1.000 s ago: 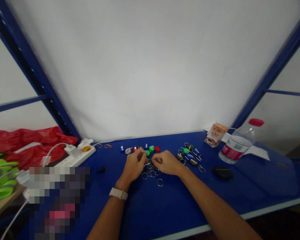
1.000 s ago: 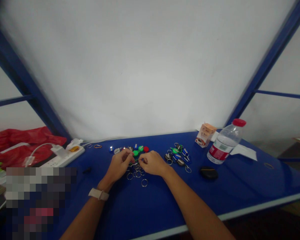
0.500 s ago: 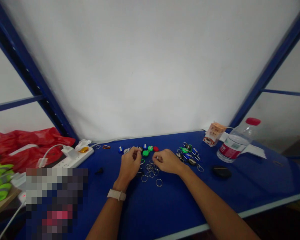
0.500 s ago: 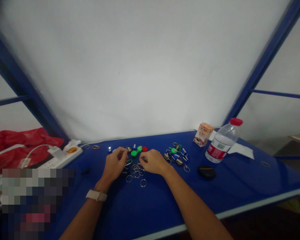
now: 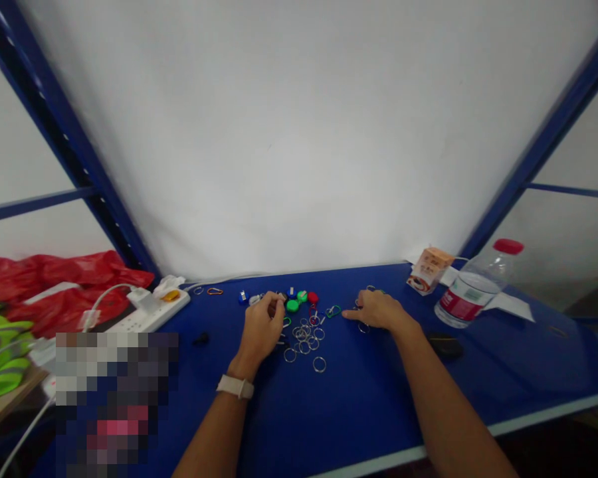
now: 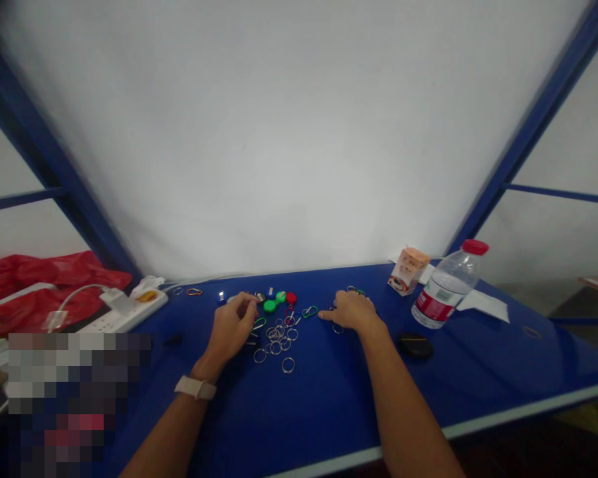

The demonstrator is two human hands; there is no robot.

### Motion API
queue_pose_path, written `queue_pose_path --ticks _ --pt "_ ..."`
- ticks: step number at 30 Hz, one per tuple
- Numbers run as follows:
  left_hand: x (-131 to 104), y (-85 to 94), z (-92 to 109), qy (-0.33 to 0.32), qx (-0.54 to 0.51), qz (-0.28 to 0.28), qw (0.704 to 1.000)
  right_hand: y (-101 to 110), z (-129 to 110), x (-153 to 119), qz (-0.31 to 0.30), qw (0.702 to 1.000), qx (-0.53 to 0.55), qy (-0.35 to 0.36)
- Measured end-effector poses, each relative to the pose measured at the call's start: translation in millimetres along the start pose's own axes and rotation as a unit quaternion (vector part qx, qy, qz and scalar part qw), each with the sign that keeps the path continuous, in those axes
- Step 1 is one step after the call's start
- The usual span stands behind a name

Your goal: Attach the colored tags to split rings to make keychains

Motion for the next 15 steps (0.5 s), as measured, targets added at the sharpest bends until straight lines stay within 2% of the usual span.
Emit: queue_pose_path --ticks 2,4,8,11,13,15 --pt "-0.1 0.0 0.1 0.003 -0.004 0.000 1.000 -1.6 -3.4 0.6 -0.003 1.000 0.001 0.023" --pt "-0.5 0.0 0.4 0.003 -0.005 0.001 1.000 -0.7 -6.6 2.5 0.019 0.999 0.009 0.047" --pt "-1.4 0.4 2.5 -0.001 -0.014 0.000 1.000 10.9 -10.9 5.8 0.125 0.983 0.108 0.082" --pt "-2.2 -0.9 6.5 -0.008 -0.024 -0.010 1.000 18.5 -20.6 4.6 0.186 0.934 0.274 0.132" --pt "-3.1 -3.4 9.7 -0.015 -0.035 -0.023 0.999 18.0 -34.4 2.0 0.179 0.887 0.387 0.179" --pt "-4.5 -7.7 11.9 -0.020 -0.067 -0.047 0.996 13.4 -54.0 -2.7 0.139 0.847 0.462 0.224"
Point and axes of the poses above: each hand's wrist, its own x-axis towards the middle knuckle, its own y-axis out of the back of the hand, z = x × y, the point moved 7 cm from there along x, towards the middle knuckle, and after that the axes turned 3 degrees about y, right-handed, at the moved point
